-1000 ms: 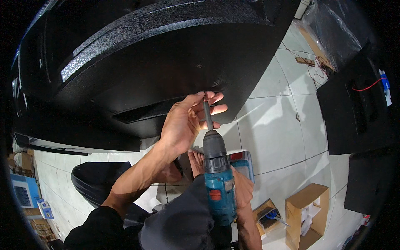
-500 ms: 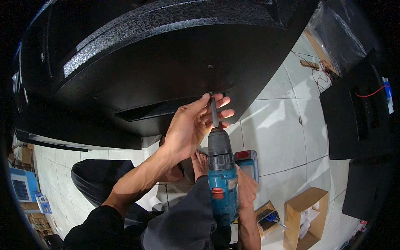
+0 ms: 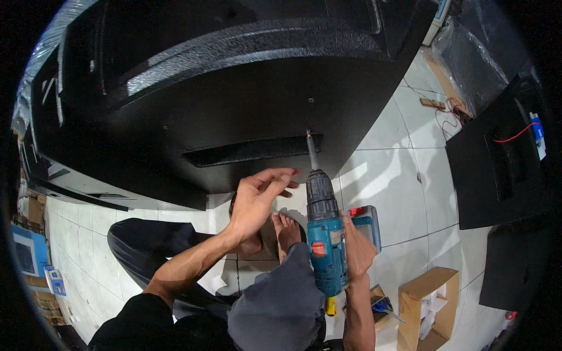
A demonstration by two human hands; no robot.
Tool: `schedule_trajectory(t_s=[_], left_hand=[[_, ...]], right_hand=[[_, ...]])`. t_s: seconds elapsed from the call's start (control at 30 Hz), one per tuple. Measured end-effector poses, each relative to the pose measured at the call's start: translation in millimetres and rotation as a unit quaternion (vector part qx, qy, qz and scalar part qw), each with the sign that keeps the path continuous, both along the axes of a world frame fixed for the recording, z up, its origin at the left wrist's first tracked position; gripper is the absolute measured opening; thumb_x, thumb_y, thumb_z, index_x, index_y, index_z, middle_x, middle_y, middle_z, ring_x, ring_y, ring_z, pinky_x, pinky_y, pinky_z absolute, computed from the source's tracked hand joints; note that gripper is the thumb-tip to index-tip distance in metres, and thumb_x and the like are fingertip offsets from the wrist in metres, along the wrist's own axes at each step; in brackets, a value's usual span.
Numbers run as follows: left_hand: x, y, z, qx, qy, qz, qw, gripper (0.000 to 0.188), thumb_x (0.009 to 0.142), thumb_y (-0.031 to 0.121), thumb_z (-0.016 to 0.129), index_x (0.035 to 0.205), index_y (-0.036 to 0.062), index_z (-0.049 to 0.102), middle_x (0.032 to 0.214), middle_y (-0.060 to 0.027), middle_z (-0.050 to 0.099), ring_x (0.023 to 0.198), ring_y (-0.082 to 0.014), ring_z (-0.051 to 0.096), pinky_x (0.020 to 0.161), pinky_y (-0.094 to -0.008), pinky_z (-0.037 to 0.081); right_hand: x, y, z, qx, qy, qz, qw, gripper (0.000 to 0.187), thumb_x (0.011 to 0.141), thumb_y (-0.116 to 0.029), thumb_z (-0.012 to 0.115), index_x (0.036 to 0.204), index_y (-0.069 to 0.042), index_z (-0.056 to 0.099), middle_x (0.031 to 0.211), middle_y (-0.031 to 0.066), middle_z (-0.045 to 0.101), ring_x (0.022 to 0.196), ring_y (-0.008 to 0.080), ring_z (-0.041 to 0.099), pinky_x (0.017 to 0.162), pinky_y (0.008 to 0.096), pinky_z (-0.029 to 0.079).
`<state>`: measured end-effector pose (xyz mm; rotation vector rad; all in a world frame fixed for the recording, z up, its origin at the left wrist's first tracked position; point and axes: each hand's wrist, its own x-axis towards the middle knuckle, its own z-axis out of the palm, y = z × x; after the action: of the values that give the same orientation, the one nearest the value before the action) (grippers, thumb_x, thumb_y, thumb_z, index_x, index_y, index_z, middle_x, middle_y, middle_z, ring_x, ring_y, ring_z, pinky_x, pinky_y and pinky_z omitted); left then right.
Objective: The person cuts a white foam insert with a utility knife, places it into a slot on a black cabinet, and then attaches a black plastic cover plate using a cordless drill and screws.
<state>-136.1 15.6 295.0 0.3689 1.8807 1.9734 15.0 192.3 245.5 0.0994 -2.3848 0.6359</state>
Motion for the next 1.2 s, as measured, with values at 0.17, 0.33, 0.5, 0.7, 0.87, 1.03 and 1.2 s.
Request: schedule_trajectory(t_s=[0.17, 0.33, 0.5, 0.7, 0.87, 1.03, 1.2], left_hand=[[-1, -25, 33, -0.162, 0.245, 0.036, 0.955, 0.029, 0.09, 0.016, 0.06, 0.113, -0.0015, 0.067, 0.11, -0.016, 0.069, 0.088, -0.0196, 0.067, 0.077, -0.033, 0.053], [13, -44, 30, -0.166, 0.256, 0.007, 0.952, 0.028, 0.09, 0.016, 0.06, 0.112, -0.0002, 0.068, 0.108, -0.0165, 0.069, 0.087, -0.0205, 0.067, 0.076, -0.0334, 0.053], [23, -58, 28, -0.178, 0.304, 0.005, 0.936, 0.026, 0.088, 0.015, 0.062, 0.109, -0.001, 0.068, 0.107, -0.0171, 0.069, 0.093, -0.0261, 0.067, 0.08, -0.0368, 0.054], [-10, -64, 22, -0.334, 0.655, -0.009, 0.678, 0.033, 0.086, 0.019, 0.066, 0.114, 0.0026, 0.066, 0.129, -0.0163, 0.058, 0.129, -0.0317, 0.047, 0.109, -0.0456, 0.035], [-57, -34, 44, -0.462, 0.73, -0.056, 0.501, 0.064, 0.088, 0.041, 0.059, 0.142, 0.0107, 0.042, 0.155, -0.0098, 0.027, 0.146, -0.0266, 0.015, 0.121, -0.0457, 0.007], [-101, -51, 41, -0.51, 0.794, -0.035, 0.329, 0.07, 0.097, 0.05, 0.037, 0.154, 0.0188, 0.012, 0.161, 0.0028, 0.009, 0.147, -0.0161, 0.009, 0.122, -0.0381, 0.003], [-98, -101, 19, -0.497, 0.764, 0.061, 0.406, 0.072, 0.093, 0.05, 0.048, 0.152, 0.0171, 0.023, 0.158, 0.0016, 0.02, 0.145, -0.0157, 0.02, 0.119, -0.0375, 0.014]], right_hand=[[-1, -2, 8, -0.004, 0.041, 0.013, 0.999, 0.062, 0.071, -0.001, 0.073, 0.127, 0.012, 0.051, 0.105, 0.0241, 0.067, 0.081, 0.0304, 0.07, 0.067, 0.0346, 0.056], [4, -8, 11, -0.005, 0.03, 0.023, 0.999, 0.062, 0.069, -0.001, 0.073, 0.125, 0.013, 0.052, 0.099, 0.0255, 0.067, 0.076, 0.0318, 0.067, 0.065, 0.0378, 0.054], [23, -7, 18, 0.02, 0.054, 0.021, 0.998, 0.058, 0.071, 0.001, 0.073, 0.124, 0.012, 0.054, 0.081, 0.0188, 0.066, 0.067, 0.0278, 0.065, 0.06, 0.0352, 0.052], [64, -17, 21, 0.004, 0.048, -0.025, 0.999, 0.055, 0.073, -0.009, 0.075, 0.121, 0.01, 0.056, 0.08, 0.0162, 0.066, 0.063, 0.0258, 0.064, 0.058, 0.0354, 0.052], [113, -20, 10, 0.004, 0.032, -0.076, 0.997, 0.04, 0.075, -0.011, 0.074, 0.109, 0.005, 0.06, 0.076, 0.0122, 0.064, 0.062, 0.0224, 0.062, 0.057, 0.0335, 0.05], [149, -33, -21, -0.04, -0.007, -0.127, 0.991, 0.026, 0.078, -0.012, 0.074, 0.097, 0.001, 0.063, 0.071, 0.0083, 0.062, 0.061, 0.0189, 0.06, 0.056, 0.0315, 0.048], [157, -52, -48, -0.224, -0.116, -0.153, 0.956, 0.016, 0.08, -0.014, 0.071, 0.089, -0.003, 0.064, 0.068, 0.0035, 0.059, 0.061, 0.0126, 0.055, 0.056, 0.0297, 0.045]])
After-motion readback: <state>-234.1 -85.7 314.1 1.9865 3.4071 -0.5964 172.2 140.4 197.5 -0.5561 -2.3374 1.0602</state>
